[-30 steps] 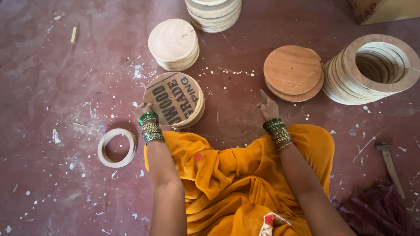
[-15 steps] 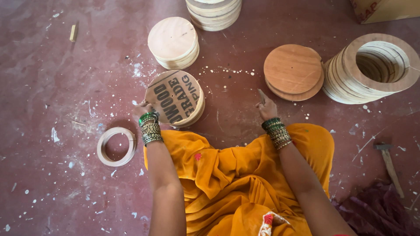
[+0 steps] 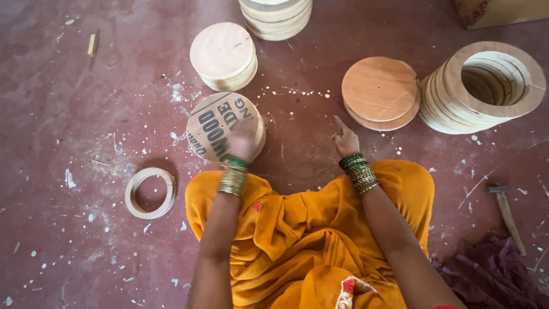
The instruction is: The person sits on the workshop floor among stacks of round wooden discs and rings. They pick up individual discs, sand their edges with a small sanding block, and stack the finished discs into piles, working through the pieces one at a time.
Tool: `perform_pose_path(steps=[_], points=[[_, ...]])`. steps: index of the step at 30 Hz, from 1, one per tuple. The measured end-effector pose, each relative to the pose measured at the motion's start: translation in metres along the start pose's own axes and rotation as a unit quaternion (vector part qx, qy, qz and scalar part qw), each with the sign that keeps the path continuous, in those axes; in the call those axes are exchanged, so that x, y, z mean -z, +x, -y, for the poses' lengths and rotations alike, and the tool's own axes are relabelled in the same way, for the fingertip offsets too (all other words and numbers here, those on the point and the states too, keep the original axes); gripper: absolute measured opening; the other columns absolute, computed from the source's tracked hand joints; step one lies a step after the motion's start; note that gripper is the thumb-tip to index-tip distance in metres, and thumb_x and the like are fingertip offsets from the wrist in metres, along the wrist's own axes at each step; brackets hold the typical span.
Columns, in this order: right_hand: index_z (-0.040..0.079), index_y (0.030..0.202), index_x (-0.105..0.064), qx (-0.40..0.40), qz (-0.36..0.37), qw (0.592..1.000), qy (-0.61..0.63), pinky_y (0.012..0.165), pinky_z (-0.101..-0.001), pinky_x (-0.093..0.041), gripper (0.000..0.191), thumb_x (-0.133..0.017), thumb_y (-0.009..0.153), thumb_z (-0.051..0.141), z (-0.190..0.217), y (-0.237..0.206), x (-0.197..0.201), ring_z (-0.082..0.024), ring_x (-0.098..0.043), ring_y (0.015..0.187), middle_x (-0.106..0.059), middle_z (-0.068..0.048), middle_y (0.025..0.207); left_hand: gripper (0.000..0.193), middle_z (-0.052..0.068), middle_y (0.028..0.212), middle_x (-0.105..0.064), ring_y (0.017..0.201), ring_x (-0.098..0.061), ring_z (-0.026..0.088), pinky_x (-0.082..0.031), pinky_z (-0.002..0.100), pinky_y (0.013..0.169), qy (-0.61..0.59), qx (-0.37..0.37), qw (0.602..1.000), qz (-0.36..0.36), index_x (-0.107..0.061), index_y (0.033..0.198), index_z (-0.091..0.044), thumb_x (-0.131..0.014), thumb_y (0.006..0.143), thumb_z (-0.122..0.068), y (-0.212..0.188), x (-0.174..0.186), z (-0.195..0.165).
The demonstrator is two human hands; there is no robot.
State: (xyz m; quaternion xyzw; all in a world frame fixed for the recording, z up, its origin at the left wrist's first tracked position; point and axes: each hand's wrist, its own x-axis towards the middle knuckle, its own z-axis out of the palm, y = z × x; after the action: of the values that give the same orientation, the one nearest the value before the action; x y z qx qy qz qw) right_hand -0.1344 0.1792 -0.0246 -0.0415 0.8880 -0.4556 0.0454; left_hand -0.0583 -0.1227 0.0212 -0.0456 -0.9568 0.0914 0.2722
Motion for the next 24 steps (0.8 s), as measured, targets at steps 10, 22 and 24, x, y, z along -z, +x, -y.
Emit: perform_pose_path(steps=[10,22,24], points=[[0.028,0.152,-0.051,0.069,-0.033,0.997,-0.019,0.08,-0.0464,-0.054,0.069,-0.056,0.087,0.005,-0.005,-0.006,0.005,-0.032,-0.071,0.082,-0.072,-0.017,0.09,0.061,0.011,0.17,-0.021,0.156,-0.015,0.036,0.006,0.066,0.121,0.348,-0.327,0.797,0.37,-0.026,0.162,-0.003,-0.029,0.108,-0.03,-0.004,-0.037,-0.09],[0.027,0.152,-0.05,0.042,-0.008,0.999,0.01,0.076,-0.0424,-0.055,0.07,-0.055,0.086,0.004,-0.018,0.011,0.003,-0.028,-0.07,0.076,-0.071,-0.015,0.083,0.056,0.01,0.166,-0.036,0.153,-0.025,0.035,-0.002,0.063,0.125,0.399,-0.209,0.852,0.267,-0.038,0.157,0.001,-0.033,0.107,-0.022,0.015,-0.059,-0.081],[0.027,0.152,-0.051,0.043,-0.011,0.999,0.022,0.076,-0.0413,-0.055,0.071,-0.054,0.086,0.002,-0.024,0.013,0.004,-0.027,-0.071,0.076,-0.071,-0.014,0.083,0.057,0.013,0.164,-0.04,0.152,-0.03,0.038,-0.002,0.061,0.123,0.396,-0.185,0.857,0.271,-0.042,0.154,0.003,-0.03,0.105,-0.024,0.014,-0.063,-0.081]])
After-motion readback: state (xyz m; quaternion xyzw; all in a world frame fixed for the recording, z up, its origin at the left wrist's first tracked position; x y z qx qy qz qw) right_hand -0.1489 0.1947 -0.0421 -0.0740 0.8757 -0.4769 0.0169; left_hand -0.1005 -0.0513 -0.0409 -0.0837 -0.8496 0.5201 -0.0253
